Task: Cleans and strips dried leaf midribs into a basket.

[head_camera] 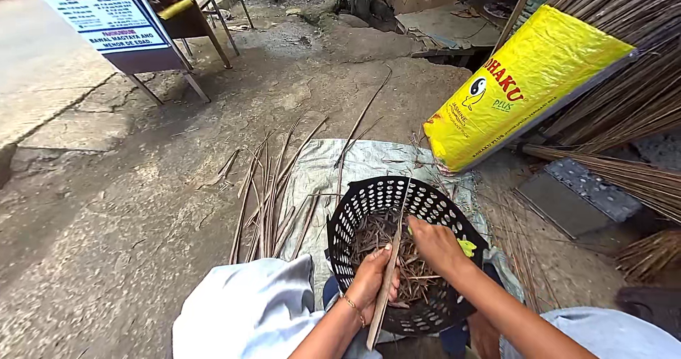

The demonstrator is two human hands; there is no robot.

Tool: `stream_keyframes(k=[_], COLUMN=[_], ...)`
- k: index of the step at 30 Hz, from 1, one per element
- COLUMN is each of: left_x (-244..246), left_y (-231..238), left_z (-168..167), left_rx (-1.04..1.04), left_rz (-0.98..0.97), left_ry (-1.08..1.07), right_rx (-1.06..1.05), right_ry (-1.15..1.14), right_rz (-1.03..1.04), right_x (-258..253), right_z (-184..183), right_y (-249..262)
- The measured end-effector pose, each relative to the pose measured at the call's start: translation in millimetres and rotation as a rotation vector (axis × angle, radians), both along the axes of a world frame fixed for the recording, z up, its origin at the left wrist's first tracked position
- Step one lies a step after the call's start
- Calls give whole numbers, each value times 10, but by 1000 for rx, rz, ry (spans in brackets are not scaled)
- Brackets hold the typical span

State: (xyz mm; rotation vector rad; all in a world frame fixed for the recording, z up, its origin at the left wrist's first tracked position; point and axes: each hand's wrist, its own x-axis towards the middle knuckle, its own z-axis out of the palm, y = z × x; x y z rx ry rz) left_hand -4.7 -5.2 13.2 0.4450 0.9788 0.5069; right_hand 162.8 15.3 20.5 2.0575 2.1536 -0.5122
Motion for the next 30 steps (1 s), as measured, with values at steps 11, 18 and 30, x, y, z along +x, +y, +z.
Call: stream_keyframes(k=[11,18,30], left_x=[-64,-84,-70], left_y=[-75,-24,-59], left_z=[-73,-65,-37], left_rx=[-33,-22,-50], left_rz=[-73,32,-30], left_ry=[-39,-62,-122], right_rx=[-72,-27,-78], right_ry=[-19,158,210], right_rz=[-257,97,-289], right_x=[372,-260,564], right_z=[196,86,32], right_y=[302,-307,405])
